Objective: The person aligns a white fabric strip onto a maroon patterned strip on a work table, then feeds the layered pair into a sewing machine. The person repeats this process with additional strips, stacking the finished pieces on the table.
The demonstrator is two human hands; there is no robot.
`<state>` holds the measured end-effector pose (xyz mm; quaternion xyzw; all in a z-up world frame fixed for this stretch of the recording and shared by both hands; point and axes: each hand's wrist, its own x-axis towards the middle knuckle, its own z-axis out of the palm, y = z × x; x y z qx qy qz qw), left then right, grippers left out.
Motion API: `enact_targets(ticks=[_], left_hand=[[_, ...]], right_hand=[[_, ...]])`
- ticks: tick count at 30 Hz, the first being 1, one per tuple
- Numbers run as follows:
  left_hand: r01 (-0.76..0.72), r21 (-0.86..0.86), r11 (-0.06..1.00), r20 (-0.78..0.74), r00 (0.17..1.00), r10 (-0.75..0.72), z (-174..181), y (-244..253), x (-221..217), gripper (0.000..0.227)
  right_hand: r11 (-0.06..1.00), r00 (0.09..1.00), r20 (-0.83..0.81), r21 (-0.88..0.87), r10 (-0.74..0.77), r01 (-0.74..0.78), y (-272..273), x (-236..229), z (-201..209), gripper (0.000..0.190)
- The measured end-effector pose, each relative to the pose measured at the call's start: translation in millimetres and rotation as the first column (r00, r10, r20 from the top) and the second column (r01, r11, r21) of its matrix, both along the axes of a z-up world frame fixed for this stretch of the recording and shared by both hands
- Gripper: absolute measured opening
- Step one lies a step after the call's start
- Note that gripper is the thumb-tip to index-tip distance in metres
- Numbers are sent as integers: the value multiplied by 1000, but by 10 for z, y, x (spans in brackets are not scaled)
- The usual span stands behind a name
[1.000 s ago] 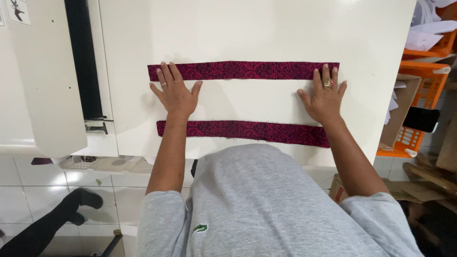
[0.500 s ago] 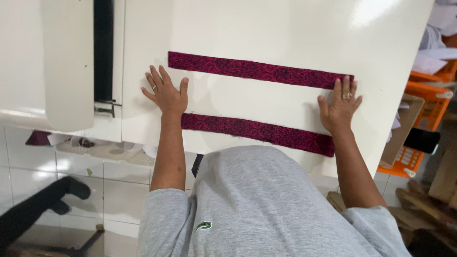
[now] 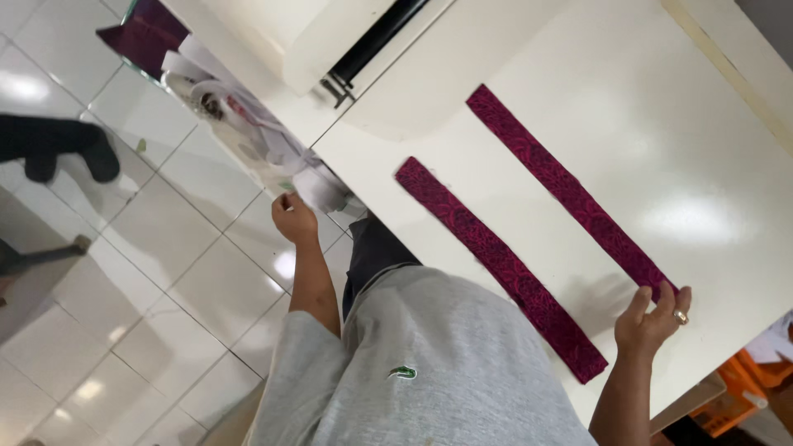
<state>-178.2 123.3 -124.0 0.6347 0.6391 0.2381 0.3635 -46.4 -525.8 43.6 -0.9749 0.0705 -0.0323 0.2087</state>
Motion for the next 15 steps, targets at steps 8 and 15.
enact_targets(ticks=[8, 15], left_hand=[[-93, -324, 941, -444, 894, -64, -125, 218, 17, 86], [-48, -466, 884, -606, 746, -278, 19, 153, 338, 113]], right_hand=[[990, 992, -110, -122, 62, -75, 196, 231, 218, 52], [976, 988, -132, -188, 83, -107, 402, 323, 435, 53]])
